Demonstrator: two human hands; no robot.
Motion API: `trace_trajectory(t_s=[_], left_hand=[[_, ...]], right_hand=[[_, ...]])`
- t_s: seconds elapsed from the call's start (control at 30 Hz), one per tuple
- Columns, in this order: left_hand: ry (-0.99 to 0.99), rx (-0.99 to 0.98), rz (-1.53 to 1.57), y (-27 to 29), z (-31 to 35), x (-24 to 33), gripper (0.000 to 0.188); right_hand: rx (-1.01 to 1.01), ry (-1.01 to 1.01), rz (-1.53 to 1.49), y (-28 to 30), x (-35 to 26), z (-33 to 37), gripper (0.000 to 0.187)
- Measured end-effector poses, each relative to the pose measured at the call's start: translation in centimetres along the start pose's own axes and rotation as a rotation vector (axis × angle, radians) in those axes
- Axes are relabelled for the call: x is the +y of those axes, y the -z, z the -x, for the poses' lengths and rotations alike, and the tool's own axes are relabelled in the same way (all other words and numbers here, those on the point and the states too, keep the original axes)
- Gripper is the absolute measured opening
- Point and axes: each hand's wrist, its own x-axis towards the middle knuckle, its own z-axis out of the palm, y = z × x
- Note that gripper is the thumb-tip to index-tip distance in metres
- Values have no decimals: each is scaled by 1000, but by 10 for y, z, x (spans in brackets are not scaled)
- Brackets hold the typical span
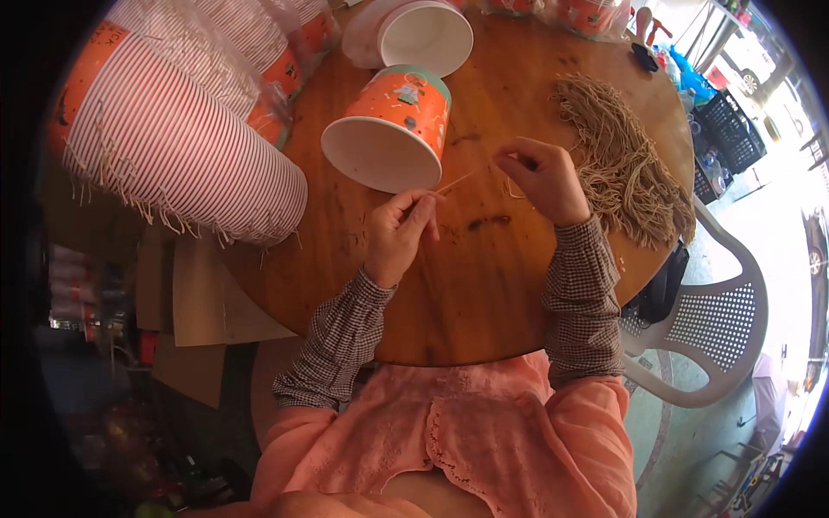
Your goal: The person attaches handles to paper cups by threading strings through holes, tying them by hand, and stacking the finished cups onto a pile.
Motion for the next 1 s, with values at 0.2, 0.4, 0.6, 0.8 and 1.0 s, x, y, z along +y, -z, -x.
trace_trajectory(t_s=[0.2,0.4,0.6,0.8,1.0], left_hand=[[-38,-55,-314,2,-2,-14,23],[18,-150,-182,7,-5,-10,23],[101,-156,-155,11,-9,-6,21],[193,50,95,17,-12,-6,23],[181,57,145,17,-11,-5,24]], right_hand=[[-363,-50,-345,-20,-24,13,24],[-491,-119,-405,-49,-14,15,27],[-440,-56,-331,-49,-7,14,21],[-304,-64,-282,-47,-12,14,10],[-248,-41,-309,-43,-8,13,10]])
